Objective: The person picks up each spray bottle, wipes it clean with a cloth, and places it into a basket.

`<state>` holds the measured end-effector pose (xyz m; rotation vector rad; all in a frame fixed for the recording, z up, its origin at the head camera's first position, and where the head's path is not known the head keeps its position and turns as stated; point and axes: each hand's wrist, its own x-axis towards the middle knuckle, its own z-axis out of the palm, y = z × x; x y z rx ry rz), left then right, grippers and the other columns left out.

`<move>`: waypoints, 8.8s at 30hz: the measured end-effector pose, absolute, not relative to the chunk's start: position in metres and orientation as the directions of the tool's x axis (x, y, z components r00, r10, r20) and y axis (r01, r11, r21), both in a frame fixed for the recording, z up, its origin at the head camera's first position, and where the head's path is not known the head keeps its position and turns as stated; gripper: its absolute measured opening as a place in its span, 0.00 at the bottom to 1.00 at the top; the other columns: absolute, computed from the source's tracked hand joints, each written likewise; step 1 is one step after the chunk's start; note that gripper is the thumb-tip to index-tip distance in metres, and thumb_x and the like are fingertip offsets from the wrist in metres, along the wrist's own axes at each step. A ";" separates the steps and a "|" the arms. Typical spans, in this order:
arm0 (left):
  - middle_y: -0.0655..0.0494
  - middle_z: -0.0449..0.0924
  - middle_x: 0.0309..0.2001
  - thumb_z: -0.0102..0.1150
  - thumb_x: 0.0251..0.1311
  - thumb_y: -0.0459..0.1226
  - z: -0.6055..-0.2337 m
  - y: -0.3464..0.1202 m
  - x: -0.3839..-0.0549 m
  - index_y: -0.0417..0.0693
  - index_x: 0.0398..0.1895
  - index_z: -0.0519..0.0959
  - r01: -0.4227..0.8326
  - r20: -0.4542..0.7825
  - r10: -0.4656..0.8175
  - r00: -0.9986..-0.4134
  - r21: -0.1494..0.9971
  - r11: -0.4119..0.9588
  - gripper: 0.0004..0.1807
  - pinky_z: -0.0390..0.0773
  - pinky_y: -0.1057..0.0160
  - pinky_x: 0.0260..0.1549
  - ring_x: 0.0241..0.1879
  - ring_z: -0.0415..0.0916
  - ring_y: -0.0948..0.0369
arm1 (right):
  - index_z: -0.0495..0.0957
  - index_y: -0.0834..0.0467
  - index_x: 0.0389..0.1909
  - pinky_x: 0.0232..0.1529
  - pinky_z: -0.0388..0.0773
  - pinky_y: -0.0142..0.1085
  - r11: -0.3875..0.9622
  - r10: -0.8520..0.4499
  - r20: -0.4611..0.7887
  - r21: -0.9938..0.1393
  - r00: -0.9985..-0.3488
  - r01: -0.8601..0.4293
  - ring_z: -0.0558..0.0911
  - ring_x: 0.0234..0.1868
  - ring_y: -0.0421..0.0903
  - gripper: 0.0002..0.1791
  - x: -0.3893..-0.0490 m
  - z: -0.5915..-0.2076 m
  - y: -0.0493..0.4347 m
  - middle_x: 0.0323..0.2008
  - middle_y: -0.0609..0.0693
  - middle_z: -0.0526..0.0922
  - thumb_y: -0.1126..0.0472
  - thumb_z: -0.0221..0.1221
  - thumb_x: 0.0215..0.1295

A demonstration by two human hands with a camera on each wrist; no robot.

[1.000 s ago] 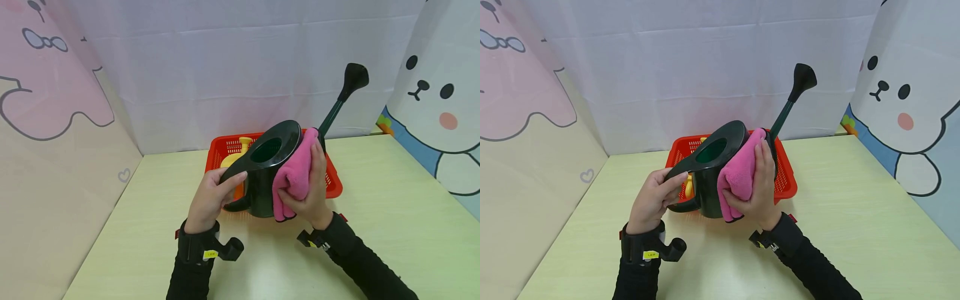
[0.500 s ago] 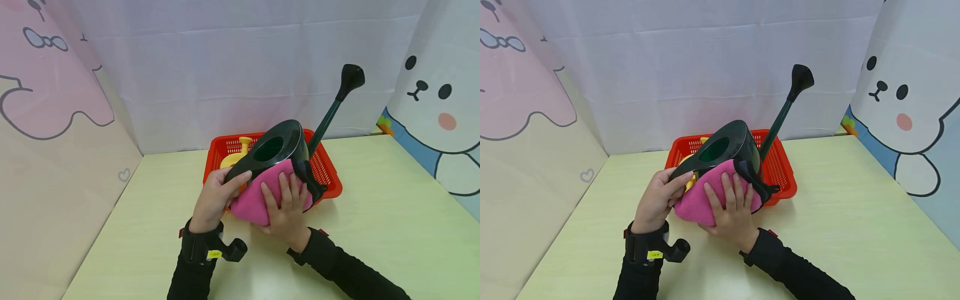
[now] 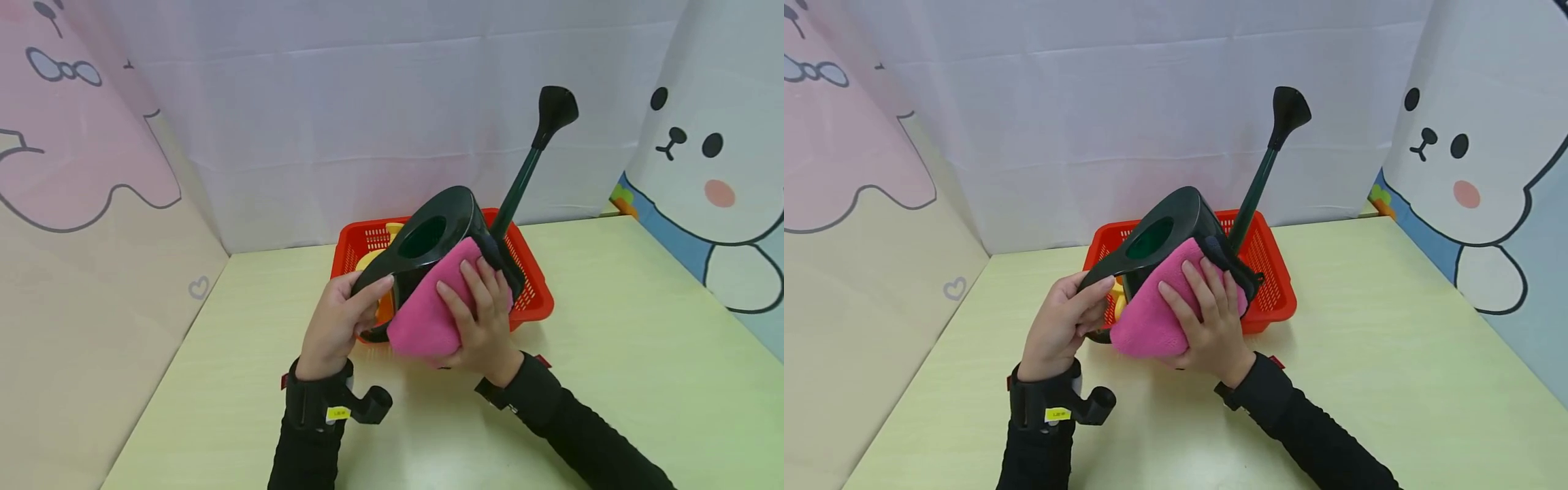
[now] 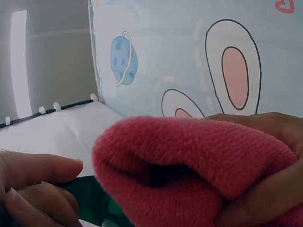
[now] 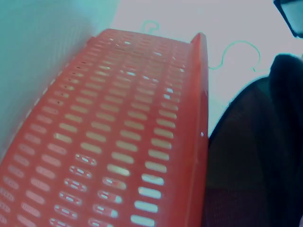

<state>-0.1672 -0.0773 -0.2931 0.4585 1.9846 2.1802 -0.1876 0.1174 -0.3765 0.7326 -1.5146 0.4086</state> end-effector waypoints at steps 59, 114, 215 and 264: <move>0.59 0.59 0.14 0.49 0.62 0.35 -0.307 -0.090 -0.171 0.46 0.25 0.69 0.059 0.115 0.343 -0.932 0.984 -0.170 0.08 0.59 0.70 0.17 0.14 0.56 0.65 | 0.67 0.54 0.53 0.64 0.59 0.47 0.730 -0.195 0.981 0.128 -0.024 -0.671 0.60 0.66 0.55 0.30 -0.182 -0.380 0.111 0.59 0.60 0.64 0.40 0.55 0.54; 0.59 0.60 0.13 0.51 0.63 0.38 -0.305 -0.093 -0.174 0.44 0.26 0.69 0.047 0.080 0.342 -0.936 0.994 -0.102 0.09 0.61 0.69 0.19 0.15 0.58 0.64 | 0.67 0.53 0.54 0.67 0.54 0.47 0.656 -0.286 0.958 0.193 -0.003 -0.730 0.57 0.68 0.53 0.29 -0.188 -0.380 0.119 0.57 0.61 0.64 0.41 0.55 0.56; 0.59 0.59 0.13 0.51 0.61 0.36 -0.304 -0.089 -0.176 0.45 0.25 0.68 0.057 0.095 0.298 -0.950 0.989 -0.135 0.08 0.59 0.69 0.18 0.14 0.56 0.65 | 0.62 0.45 0.64 0.68 0.43 0.52 0.624 -0.542 0.839 0.370 -0.040 -0.688 0.48 0.70 0.59 0.33 -0.188 -0.373 0.122 0.56 0.58 0.65 0.38 0.48 0.58; 0.59 0.61 0.14 0.50 0.61 0.36 -0.306 -0.086 -0.171 0.44 0.27 0.69 0.085 0.118 0.329 -0.937 0.990 -0.112 0.06 0.62 0.69 0.18 0.14 0.58 0.65 | 0.65 0.50 0.61 0.61 0.51 0.56 0.704 -0.565 0.824 0.455 -0.042 -0.545 0.58 0.57 0.62 0.28 -0.171 -0.407 0.094 0.55 0.58 0.66 0.43 0.49 0.61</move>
